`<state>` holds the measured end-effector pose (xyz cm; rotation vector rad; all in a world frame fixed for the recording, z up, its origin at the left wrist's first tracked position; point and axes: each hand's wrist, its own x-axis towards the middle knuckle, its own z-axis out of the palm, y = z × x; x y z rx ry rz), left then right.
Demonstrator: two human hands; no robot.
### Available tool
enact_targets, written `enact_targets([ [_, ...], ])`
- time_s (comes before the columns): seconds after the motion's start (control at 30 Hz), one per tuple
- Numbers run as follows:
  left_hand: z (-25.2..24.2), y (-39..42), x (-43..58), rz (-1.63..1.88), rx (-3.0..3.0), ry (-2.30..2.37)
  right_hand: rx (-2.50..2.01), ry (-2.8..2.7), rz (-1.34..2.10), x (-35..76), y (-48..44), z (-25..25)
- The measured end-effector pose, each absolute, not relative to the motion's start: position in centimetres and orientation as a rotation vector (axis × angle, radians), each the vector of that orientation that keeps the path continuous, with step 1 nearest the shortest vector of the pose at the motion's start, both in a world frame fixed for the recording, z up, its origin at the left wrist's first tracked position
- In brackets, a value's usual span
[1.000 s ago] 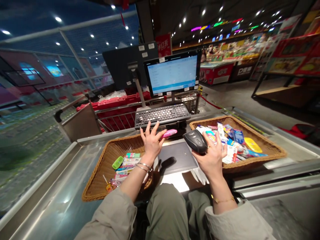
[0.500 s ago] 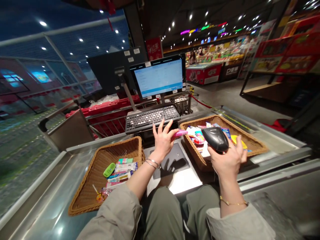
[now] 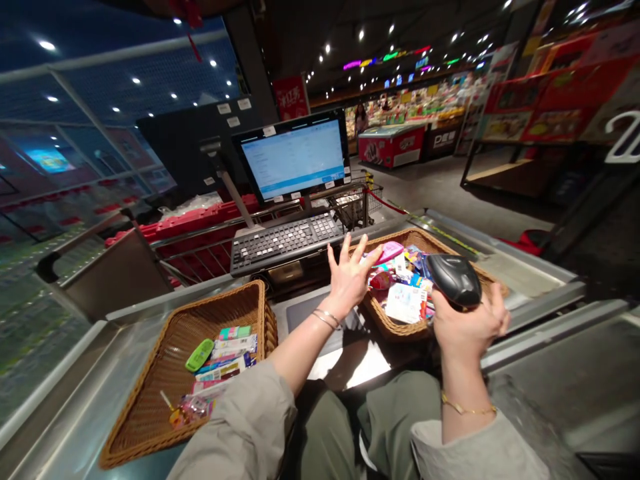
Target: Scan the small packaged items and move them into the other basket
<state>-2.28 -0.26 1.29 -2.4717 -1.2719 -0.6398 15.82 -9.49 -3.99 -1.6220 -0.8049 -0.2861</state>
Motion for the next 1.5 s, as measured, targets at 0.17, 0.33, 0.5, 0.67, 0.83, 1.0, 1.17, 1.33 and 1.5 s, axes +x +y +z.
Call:
enact_targets([
  [0.17, 1.1, -0.5, -0.5, -0.535, -2.529, -1.274, -1.649, -0.641, -0.255, 15.7, -9.4, -3.2],
  [0.33, 1.6, -1.3, -2.7, -0.499, -2.495, -1.331, -1.701, -0.596, -0.205, 15.2, -9.5, -2.5],
  [0.5, 1.6, -2.2, -6.4, -0.502, -2.436, -1.425, -1.688, -0.654, -0.169, 14.0, -9.5, -2.1],
  [0.67, 1.4, -3.7, -11.1, -0.536, -2.357, -1.563, -1.664, -0.757, -0.139, 11.8, -9.4, -2.3],
  [0.83, 0.4, -5.7, -16.5, -0.575, -2.256, -1.678, -1.601, -0.877, -0.133, 8.8, -9.4, -2.5],
  [1.0, -0.4, -7.6, -21.7, -0.531, -2.16, -1.819, -1.548, -1.067, -0.062, 5.4, -9.4, -2.4],
  [1.17, -1.0, -8.8, -27.4, -0.455, -2.068, -1.95, -1.516, -1.233, 0.003, 2.2, -9.5, -2.6],
  [1.33, -1.7, -9.6, -32.5, -0.333, -2.014, -2.056, -1.459, -1.372, 0.036, -0.1, -9.2, -3.1],
  [1.5, -2.2, -10.0, -35.8, -0.18, -2.01, -2.138, -1.474, -1.41, 0.081, -1.9, -9.0, -3.5],
])
